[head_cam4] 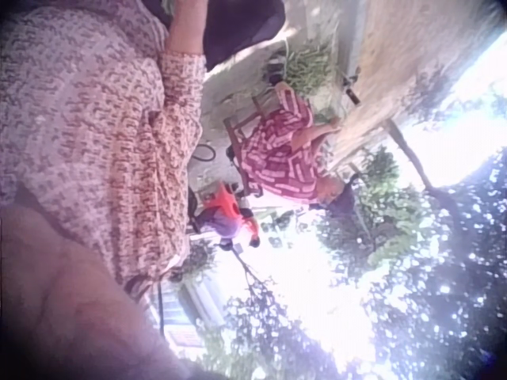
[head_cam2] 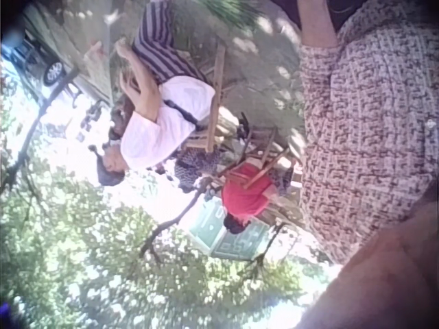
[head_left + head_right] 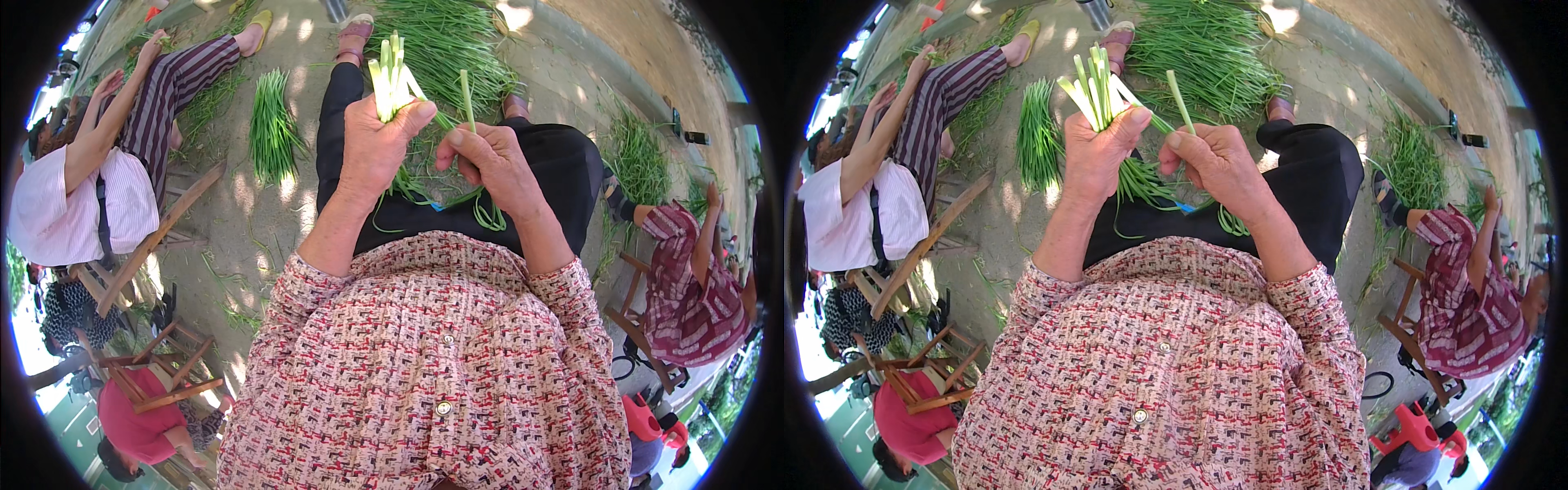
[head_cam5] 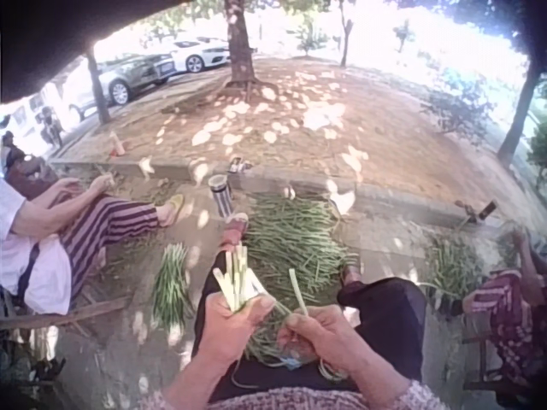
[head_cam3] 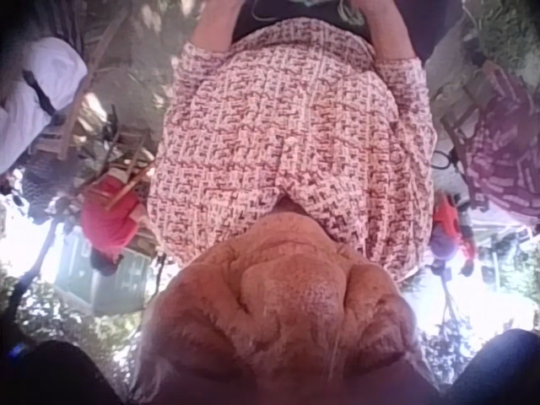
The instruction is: The person is sorting green vegetable stalks by hand, picking individual stalks from a pile on the ground and organizing them into a bundle while sitting on a stool.
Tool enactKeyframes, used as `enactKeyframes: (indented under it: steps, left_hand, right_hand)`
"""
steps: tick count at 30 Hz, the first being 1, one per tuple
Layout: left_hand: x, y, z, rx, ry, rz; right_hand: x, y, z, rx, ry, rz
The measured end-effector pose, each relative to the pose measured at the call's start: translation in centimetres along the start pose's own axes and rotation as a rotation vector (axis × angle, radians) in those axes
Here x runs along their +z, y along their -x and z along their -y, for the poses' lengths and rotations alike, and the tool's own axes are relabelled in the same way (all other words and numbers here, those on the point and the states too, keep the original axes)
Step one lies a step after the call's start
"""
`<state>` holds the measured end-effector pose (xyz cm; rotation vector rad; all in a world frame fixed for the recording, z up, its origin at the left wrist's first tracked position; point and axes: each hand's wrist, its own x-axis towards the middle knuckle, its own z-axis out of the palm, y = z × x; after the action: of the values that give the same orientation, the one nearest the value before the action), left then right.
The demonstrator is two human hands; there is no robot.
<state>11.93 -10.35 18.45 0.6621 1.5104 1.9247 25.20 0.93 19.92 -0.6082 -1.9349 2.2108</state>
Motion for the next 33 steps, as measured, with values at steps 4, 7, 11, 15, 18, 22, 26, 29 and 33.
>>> enactKeyframes:
  steps: [4,7,11,15,18,22,26,29,33]
  left_hand:
    - [-0.5,0.2,-0.2,-0.054,0.05,0.036]
    - [-0.9,0.2,-0.7,-0.102,0.1,0.088]
    - [-1.1,0.4,-0.7,-0.131,0.134,0.112]
    - [-1.0,0.5,-0.9,-0.137,0.14,0.092]
    - [-1.4,0.3,-0.9,-0.128,0.224,0.052]
    - [-1.8,0.1,-0.9,-0.152,0.325,-0.013]
    - [-2.2,-0.1,-1.2,-0.154,0.354,-0.183]
    - [-1.8,0.4,-1.4,-0.124,0.291,-0.268]
    - [0.1,1.5,-0.4,-0.098,0.3,-0.25]
  right_hand:
    - [-0.3,0.0,0.3,-0.01,0.15,-0.013]
    - [-0.4,0.0,0.3,-0.053,0.202,-0.023]
    - [-0.5,0.1,0.2,-0.056,0.22,-0.016]
    - [-0.6,0.2,0.1,-0.07,0.305,-0.036]
    - [-0.7,0.3,0.2,-0.063,0.298,-0.063]
    - [-0.9,0.3,0.0,-0.033,0.29,-0.062]
    - [-0.9,0.3,-0.1,-0.063,0.281,-0.078]
    - [-0.7,0.3,-0.2,-0.081,0.286,-0.109]
    - [-0.1,0.2,-0.6,-0.118,0.296,-0.183]
